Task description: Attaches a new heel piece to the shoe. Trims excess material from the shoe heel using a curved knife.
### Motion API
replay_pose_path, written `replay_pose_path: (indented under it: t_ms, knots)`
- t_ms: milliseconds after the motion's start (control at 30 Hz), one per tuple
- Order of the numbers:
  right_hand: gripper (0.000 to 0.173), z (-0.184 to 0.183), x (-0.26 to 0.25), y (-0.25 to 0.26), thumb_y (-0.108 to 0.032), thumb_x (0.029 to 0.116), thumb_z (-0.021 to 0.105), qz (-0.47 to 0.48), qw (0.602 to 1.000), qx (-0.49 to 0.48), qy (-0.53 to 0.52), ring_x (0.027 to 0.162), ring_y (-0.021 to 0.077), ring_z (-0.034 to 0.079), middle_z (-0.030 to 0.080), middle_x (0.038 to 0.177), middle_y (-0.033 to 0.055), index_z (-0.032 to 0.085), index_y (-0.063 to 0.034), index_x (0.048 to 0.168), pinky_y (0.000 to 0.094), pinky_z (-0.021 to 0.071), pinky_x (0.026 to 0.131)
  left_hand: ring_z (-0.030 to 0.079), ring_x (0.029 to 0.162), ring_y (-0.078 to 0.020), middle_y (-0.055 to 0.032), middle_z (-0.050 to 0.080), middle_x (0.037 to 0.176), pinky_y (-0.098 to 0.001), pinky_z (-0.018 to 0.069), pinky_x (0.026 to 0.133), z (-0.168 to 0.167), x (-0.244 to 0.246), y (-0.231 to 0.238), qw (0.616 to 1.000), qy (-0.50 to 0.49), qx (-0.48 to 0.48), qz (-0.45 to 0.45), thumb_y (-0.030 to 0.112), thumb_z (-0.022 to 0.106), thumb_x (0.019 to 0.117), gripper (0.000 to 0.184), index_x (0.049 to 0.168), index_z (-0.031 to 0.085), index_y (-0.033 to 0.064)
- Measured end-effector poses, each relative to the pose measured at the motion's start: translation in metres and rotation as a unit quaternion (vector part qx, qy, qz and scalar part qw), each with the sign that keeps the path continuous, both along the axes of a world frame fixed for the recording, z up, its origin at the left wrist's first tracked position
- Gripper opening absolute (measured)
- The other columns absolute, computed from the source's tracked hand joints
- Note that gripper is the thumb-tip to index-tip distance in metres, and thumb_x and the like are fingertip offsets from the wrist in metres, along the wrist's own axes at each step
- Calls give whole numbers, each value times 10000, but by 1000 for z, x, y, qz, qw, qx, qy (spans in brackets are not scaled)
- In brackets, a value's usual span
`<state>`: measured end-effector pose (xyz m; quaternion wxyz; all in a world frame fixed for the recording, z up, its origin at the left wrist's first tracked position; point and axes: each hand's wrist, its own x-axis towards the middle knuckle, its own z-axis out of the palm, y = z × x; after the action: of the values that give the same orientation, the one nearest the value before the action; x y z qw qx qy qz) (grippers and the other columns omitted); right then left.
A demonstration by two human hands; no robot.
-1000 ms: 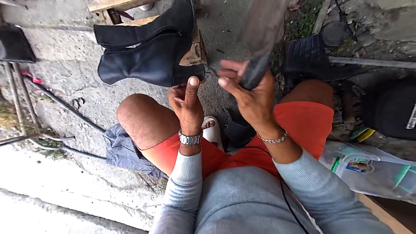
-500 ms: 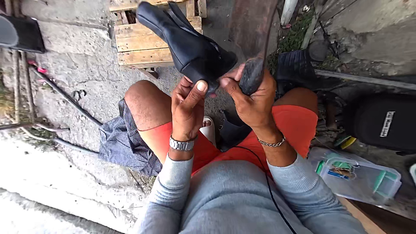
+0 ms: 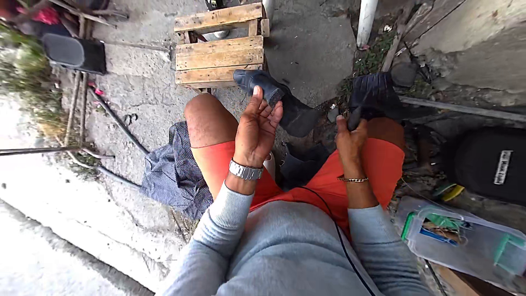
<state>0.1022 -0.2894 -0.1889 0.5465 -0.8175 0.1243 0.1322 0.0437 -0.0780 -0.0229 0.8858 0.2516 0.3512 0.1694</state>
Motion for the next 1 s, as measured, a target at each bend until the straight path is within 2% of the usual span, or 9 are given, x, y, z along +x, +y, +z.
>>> replay_pose_path:
  t_ms: [100,200,267,333,433,500,667,833,1000]
  knots:
    - [530,12,-1,-14,-525,975,636,5,995,77,71,514,149,519,557,805,42,493,-148,1320,348,497,469,735,915,-175,-94,702,1058,-309,626,859,-4,1,-2,1000,3,-18,8,270,621,1033,275,1205,588,58]
    - [367,35,1,-38,-405,1012,612,38,989,142,12,530,104,540,570,781,-6,534,-171,1284,281,515,486,726,949,-109,-38,709,1100,-241,602,874,1,-11,-2,998,23,35,-53,397,592,1040,333,1230,624,126]
    - [452,43,2,-60,-437,1003,621,40,994,67,-70,598,144,589,622,859,40,535,-160,1349,342,543,531,725,927,-115,-17,729,1069,-275,608,841,1,-17,2,988,52,121,-78,441,589,1034,337,1209,643,158]
    - [589,49,0,-98,-497,976,655,21,993,-60,-99,819,246,665,663,1060,114,479,-182,1441,486,574,689,710,803,-129,16,718,903,-320,618,752,-11,-8,1,971,89,208,-79,439,582,1034,266,1084,654,188]
    - [609,44,1,-156,-503,948,683,-19,971,-231,-62,892,416,704,710,1032,210,530,-152,1422,666,537,722,715,662,-176,-44,720,757,-348,630,637,-43,-5,-6,916,147,351,-126,368,526,1077,353,966,663,63]
    - [612,29,0,-192,-510,949,658,-26,951,-307,5,956,476,701,722,1040,248,571,-121,1414,719,507,801,722,632,-201,-72,717,721,-371,642,622,-64,-8,-13,880,162,412,-171,284,539,1078,339,930,656,3]
    - [561,-20,-51,-229,-482,972,663,-34,947,-315,53,819,475,689,699,968,249,547,-125,1390,700,528,676,689,540,-165,-38,689,640,-342,622,542,-99,-1,-24,810,213,487,-247,286,624,1037,351,795,641,32]
    - [587,-41,-30,-222,-492,977,624,-68,930,-346,101,938,437,717,732,1036,215,573,-86,1398,668,546,813,673,518,-128,-10,671,615,-324,609,518,-111,14,-44,776,239,497,-305,329,615,1040,357,841,651,35]
    - [634,-24,14,-220,-555,981,568,-101,922,-352,123,927,385,731,744,1002,169,527,-81,1400,619,562,811,644,513,-110,-7,640,626,-329,589,515,-126,42,-61,704,250,557,-363,379,625,1024,402,855,648,16]
